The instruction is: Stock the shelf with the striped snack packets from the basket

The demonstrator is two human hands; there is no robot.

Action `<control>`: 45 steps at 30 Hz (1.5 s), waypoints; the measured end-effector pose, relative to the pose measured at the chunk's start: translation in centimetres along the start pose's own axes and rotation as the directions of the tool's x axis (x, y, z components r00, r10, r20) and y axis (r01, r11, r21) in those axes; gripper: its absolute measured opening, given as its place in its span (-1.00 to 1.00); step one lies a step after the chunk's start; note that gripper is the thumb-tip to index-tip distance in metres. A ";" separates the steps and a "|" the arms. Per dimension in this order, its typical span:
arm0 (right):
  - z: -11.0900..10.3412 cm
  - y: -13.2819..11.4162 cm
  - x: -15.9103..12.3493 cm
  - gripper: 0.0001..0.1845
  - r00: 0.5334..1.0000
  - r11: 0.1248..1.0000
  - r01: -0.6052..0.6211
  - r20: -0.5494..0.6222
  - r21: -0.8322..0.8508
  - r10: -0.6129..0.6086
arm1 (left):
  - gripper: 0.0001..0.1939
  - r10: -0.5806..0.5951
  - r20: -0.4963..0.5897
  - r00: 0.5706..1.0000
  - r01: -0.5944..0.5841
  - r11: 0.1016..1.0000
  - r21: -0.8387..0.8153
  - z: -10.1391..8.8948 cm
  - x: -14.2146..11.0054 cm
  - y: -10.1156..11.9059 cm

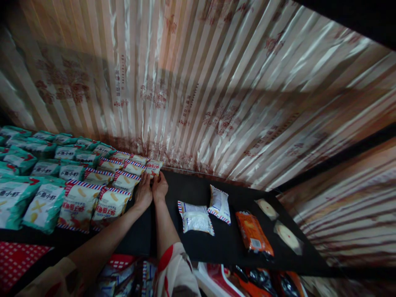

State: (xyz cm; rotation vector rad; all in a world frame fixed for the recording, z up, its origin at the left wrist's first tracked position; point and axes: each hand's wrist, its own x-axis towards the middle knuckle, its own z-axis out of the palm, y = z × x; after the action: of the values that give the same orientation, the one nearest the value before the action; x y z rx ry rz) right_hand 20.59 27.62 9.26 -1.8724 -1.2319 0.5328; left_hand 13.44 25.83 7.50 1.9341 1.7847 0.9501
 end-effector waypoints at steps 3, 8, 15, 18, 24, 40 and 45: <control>0.1 0.2 -0.3 -0.57 0.999 1.000 -0.012 -0.036 -0.003 0.012 | -0.51 0.025 -0.028 0.999 -0.025 1.000 -0.017 -0.1 -0.1 0.0; -0.2 0.2 -1.3 -0.56 0.997 0.998 -0.035 -0.073 -0.043 0.031 | -0.53 0.059 -0.007 0.998 -0.059 0.998 -0.001 -0.6 -0.7 0.2; -1.8 0.0 -4.0 -0.59 0.995 0.994 -0.046 -0.090 -0.098 0.037 | -0.59 0.153 0.009 0.988 -0.153 0.988 0.028 -1.0 -3.1 0.1; -2.5 0.3 -5.5 -0.64 0.996 0.994 -0.038 -0.082 -0.101 0.029 | -0.62 0.177 0.046 0.983 -0.180 0.982 0.059 -1.7 -4.6 0.2; -3.4 0.9 -8.8 -0.67 0.999 0.995 -0.027 -0.041 -0.093 0.023 | -0.62 0.209 0.137 0.968 -0.223 0.971 0.092 -3.2 -7.8 0.4; -5.1 1.9 -17.1 -0.68 1.000 1.000 0.028 -0.012 -0.008 -0.029 | -0.65 0.290 0.191 0.938 -0.299 0.954 0.018 -6.3 -15.3 -0.1; -5.9 2.2 -20.0 -0.68 0.999 0.999 0.036 -0.032 -0.004 -0.037 | -0.67 0.330 0.177 0.927 -0.332 0.943 -0.019 -7.1 -17.8 -0.2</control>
State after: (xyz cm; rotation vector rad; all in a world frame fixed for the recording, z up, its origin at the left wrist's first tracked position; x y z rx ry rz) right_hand 17.33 6.89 9.23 -1.8507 -1.2439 0.4792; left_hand 8.79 7.31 8.14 2.2962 1.3929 0.8363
